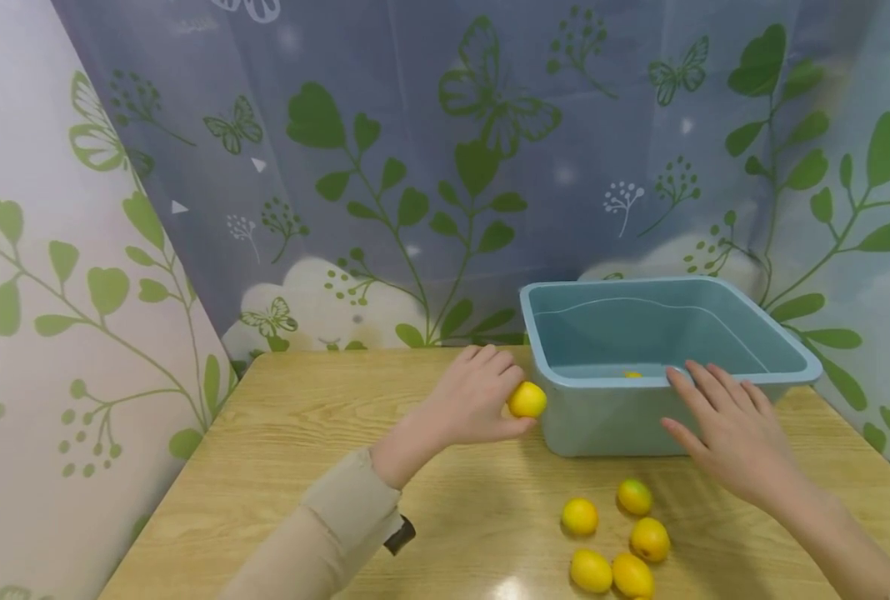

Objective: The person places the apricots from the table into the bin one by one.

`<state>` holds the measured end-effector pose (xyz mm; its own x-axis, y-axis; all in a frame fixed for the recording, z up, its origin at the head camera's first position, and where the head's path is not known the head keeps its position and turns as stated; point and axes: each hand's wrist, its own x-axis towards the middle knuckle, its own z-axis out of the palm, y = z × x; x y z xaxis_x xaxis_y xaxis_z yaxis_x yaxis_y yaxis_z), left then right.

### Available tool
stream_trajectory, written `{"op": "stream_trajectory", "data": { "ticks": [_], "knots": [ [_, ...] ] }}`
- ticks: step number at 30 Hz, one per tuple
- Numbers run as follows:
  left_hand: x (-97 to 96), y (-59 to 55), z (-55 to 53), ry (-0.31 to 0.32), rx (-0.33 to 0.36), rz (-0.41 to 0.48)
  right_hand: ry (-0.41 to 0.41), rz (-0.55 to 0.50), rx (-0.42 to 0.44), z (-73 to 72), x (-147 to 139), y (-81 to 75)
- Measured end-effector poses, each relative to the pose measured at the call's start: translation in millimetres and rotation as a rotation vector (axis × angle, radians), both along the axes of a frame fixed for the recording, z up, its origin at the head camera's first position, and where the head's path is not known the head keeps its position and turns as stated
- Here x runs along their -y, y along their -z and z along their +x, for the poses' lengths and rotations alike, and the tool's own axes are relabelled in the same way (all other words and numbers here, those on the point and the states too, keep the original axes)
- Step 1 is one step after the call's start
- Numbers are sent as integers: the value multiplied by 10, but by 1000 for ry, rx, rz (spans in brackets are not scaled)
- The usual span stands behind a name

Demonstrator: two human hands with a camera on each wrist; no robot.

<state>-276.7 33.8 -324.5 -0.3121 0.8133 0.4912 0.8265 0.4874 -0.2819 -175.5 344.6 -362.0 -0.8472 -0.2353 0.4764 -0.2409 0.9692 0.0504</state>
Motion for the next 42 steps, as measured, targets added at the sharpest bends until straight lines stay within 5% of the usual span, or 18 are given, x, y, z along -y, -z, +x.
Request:
{"op": "stream_trajectory", "data": {
  "ticks": [13, 24, 42],
  "knots": [
    [-241, -187, -110, -111, 13, -5, 23, 23, 57, 10, 13, -44],
    [-495, -386, -231, -280, 206, -52, 20, 13, 60, 15, 16, -27],
    [-832, -549, -312, -338, 218, -118, 11, 15, 16, 10, 2, 1]
  ]
}}
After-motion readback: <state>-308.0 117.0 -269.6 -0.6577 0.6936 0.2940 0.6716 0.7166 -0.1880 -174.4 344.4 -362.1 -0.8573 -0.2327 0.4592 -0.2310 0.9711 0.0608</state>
